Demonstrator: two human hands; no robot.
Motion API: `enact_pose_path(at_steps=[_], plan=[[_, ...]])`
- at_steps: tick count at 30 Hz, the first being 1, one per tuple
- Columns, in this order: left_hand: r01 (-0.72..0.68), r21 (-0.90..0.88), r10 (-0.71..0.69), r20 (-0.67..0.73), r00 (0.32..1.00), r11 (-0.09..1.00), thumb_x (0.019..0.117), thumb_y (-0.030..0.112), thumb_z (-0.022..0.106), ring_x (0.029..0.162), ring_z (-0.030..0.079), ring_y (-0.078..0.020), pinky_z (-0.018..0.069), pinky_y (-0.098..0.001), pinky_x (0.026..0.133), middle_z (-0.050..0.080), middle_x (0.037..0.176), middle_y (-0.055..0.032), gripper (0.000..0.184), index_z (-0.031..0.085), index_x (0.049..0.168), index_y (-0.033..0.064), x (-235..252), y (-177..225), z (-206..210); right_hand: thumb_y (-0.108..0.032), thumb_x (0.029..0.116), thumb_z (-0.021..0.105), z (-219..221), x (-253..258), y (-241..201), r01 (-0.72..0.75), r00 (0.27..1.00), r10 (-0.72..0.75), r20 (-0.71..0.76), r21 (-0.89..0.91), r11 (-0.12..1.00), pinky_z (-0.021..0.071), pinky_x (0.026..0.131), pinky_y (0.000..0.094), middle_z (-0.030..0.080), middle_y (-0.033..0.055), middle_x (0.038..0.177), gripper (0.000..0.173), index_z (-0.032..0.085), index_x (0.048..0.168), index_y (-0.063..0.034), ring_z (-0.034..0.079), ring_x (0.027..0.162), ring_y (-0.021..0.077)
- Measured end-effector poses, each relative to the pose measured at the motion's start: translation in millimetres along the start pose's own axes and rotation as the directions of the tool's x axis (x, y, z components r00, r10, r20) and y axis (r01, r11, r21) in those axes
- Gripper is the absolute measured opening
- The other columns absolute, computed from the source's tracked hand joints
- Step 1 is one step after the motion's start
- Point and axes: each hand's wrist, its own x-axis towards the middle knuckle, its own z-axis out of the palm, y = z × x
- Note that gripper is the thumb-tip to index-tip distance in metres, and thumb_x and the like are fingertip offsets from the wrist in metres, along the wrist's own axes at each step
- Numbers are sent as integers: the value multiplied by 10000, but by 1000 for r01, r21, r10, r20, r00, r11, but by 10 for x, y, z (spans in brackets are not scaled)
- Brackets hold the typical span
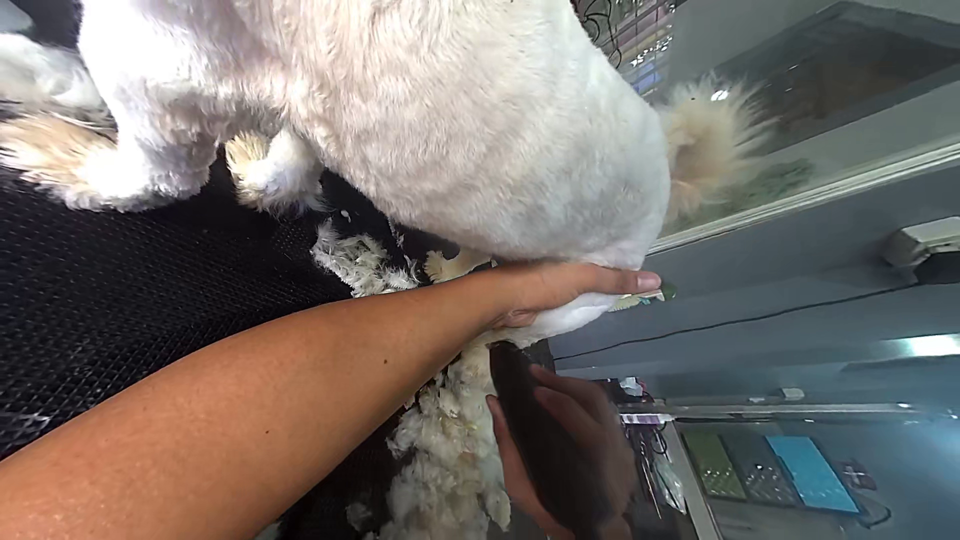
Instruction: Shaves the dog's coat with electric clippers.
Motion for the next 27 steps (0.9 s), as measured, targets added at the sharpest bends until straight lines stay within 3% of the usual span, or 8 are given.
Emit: enact_pose_path(at_steps=[5,8,14,17,19,21,24,27], plan=[[1,-65,-2,-17,1000,998,1001,322,654,950,631,-60,539,-260,830,663,1043,-2,318,625,1260,139,14,21,41,-313,810,854,-45,-92,26,-135,969,108,222,111,985,624,821,286,720,63,1085,436,670,1173,-154,704,1016,148],[-6,-77,3,-32,999,997,994,326,665,956,636,-64,543,-259,832,670,1059,-9,335,636,1269,137,29,21,22,-267,791,894,-303,-9,15,-194,956,121,267,266,944,628,880,327,718,34,1125,492,649,1206,-169,699,1061,161],[-12,-68,11,-18,1000,998,1015,324,631,999,631,-55,539,-260,864,664,1095,-3,318,617,1271,135,4,47,25,-176,747,920,-454,262,37,-94,984,140,-111,344,934,646,908,374,719,-29,1132,548,624,1206,-226,717,1070,196],[9,-77,-14,-67,998,997,1006,382,631,728,630,-63,551,-231,633,644,846,7,258,648,1126,154,1,74,47,-205,771,909,-219,35,124,-129,983,169,-74,377,917,642,891,376,708,-8,1149,523,623,1208,-227,706,1078,197],[35,-103,-43,-72,996,994,1013,397,614,658,611,-83,546,-235,577,619,784,2,253,647,1078,155,-17,97,39,-232,792,894,-45,-200,195,-149,988,155,19,419,896,639,900,381,701,17,1165,504,634,1223,-211,697,1098,196],[49,-138,-59,-71,996,989,1015,398,604,664,608,-85,544,-241,587,616,792,4,244,642,1051,159,-27,124,31,-207,787,894,8,-354,224,-191,982,161,103,527,828,631,925,398,705,66,1174,519,637,1235,-165,694,1111,214],[108,-104,-115,-71,991,989,1015,450,565,666,612,-75,553,-240,609,627,786,15,284,633,995,175,-71,208,-13,-106,727,931,-170,-543,217,-257,944,325,50,730,633,611,978,433,717,59,1172,594,645,1245,-153,700,1110,235],[205,-57,-206,-7,978,977,915,547,660,682,613,-80,551,-244,640,631,795,19,377,664,992,178,-157,239,-231,-47,706,924,-529,-800,239,-337,812,583,28,838,430,617,970,439,729,26,1184,682,599,1288,-193,717,1092,240]])
